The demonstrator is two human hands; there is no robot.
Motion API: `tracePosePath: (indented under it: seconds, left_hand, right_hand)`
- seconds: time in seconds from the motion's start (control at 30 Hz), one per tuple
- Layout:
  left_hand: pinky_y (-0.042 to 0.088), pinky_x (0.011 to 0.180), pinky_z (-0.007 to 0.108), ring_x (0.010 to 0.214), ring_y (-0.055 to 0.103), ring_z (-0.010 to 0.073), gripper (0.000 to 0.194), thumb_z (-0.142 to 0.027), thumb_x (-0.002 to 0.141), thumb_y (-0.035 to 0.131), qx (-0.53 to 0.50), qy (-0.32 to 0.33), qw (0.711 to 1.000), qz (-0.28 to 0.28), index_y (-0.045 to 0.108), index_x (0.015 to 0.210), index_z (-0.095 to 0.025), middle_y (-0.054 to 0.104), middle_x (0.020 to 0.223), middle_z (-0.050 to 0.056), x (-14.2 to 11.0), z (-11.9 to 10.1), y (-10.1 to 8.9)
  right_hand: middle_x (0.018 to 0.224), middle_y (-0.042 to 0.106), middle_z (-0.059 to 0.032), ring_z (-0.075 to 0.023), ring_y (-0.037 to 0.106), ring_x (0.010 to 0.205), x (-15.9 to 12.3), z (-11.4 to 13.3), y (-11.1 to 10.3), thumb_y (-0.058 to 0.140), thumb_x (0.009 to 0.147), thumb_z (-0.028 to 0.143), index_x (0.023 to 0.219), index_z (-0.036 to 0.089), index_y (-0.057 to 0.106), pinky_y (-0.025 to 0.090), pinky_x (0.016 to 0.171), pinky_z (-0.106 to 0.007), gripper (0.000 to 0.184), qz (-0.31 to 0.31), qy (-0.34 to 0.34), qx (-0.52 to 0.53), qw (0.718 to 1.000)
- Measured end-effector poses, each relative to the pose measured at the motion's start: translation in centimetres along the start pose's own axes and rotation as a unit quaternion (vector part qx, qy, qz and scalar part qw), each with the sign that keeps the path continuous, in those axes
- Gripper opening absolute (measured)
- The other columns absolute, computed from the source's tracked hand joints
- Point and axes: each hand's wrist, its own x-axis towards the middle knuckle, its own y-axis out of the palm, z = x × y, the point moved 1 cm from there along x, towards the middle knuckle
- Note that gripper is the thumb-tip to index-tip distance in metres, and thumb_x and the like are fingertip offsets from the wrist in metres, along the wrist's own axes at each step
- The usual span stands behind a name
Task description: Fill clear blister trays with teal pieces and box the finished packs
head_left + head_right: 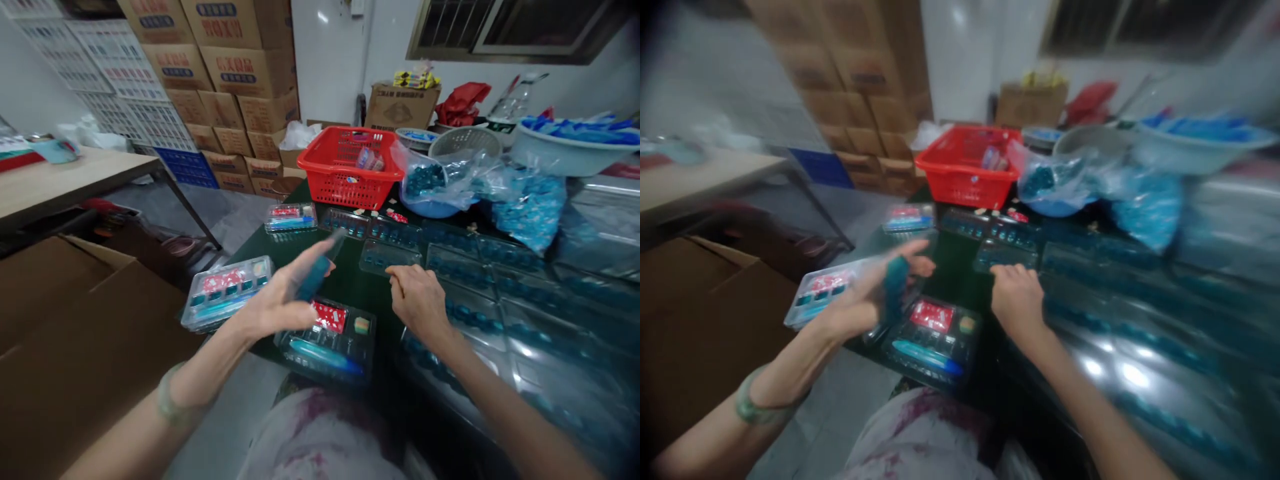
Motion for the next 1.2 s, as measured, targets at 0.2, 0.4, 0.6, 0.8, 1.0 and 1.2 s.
tracePosePath:
  seconds: [0.2,0.4,0.6,0.8,1.0,1.2]
  left_hand:
    - [0.018,0.090,0.060,0.108,0.032,0.0412,0.107,-0.066,0.042,0.070,0.462,-0.004,0.881,0.103,0.034,0.133,-0.023,0.040,0.119,0.018,-0.8,2.3,4.7]
    - [0.005,0.090,0.066,0.119,0.019,0.0491,0.113,-0.071,0.040,0.067,0.542,-0.031,0.824,0.160,0.035,0.133,-0.016,0.027,0.131,0.027,-0.8,5.8,5.7]
    - [-0.010,0.094,0.063,0.127,0.005,0.0455,0.120,-0.077,0.041,0.062,0.488,-0.007,0.858,0.161,0.022,0.138,-0.019,0.014,0.141,0.023,-1.0,7.7,4.7]
    - [0.010,0.093,0.061,0.113,0.029,0.0441,0.104,-0.060,0.044,0.069,0.487,0.011,0.855,0.177,0.032,0.134,-0.023,0.036,0.125,0.018,-0.5,6.3,4.4]
    - [0.027,0.082,0.049,0.089,0.040,0.0330,0.102,-0.054,0.041,0.067,0.546,0.006,0.829,0.122,0.034,0.132,-0.022,0.044,0.103,0.014,-0.6,2.1,1.1]
    - [0.027,0.079,0.049,0.094,0.039,0.0355,0.089,-0.055,0.056,0.057,0.693,-0.118,0.710,-0.042,0.030,0.134,-0.020,0.045,0.102,0.015,-2.4,0.5,-8.7]
  right_hand:
    - [0.083,0.068,-0.0025,-0.0163,0.057,0.077,-2.2,-0.8,-0.6,0.043,0.079,0.006,0.095,0.017,0.063,0.032,0.068,-0.029,0.028,0.047,0.013,0.009,0.999]
    - [0.088,0.068,-0.0049,-0.0185,0.058,0.082,-2.6,-0.7,-0.3,0.041,0.075,0.000,0.098,0.016,0.063,0.032,0.069,-0.030,0.036,0.090,0.015,-0.002,0.996]
    - [0.090,0.069,-0.0017,-0.0155,0.060,0.079,-2.7,-1.2,0.3,0.040,0.077,0.001,0.104,0.019,0.060,0.035,0.068,-0.027,0.038,0.069,0.038,0.036,0.996]
    - [0.076,0.069,-0.0018,-0.0178,0.060,0.069,-1.9,-1.4,1.0,0.050,0.082,0.023,0.092,0.020,0.063,0.034,0.064,-0.029,0.017,0.045,0.029,-0.035,0.998]
    - [0.091,0.067,-0.0011,-0.0166,0.060,0.079,-1.6,-0.9,1.8,0.047,0.084,0.018,0.100,0.018,0.061,0.037,0.070,-0.028,0.022,0.017,-0.014,-0.007,1.000]
    - [0.085,0.068,-0.0014,-0.0151,0.059,0.070,-1.4,-0.4,1.7,0.046,0.085,0.023,0.086,0.020,0.064,0.039,0.065,-0.028,0.018,0.031,-0.022,0.054,0.998]
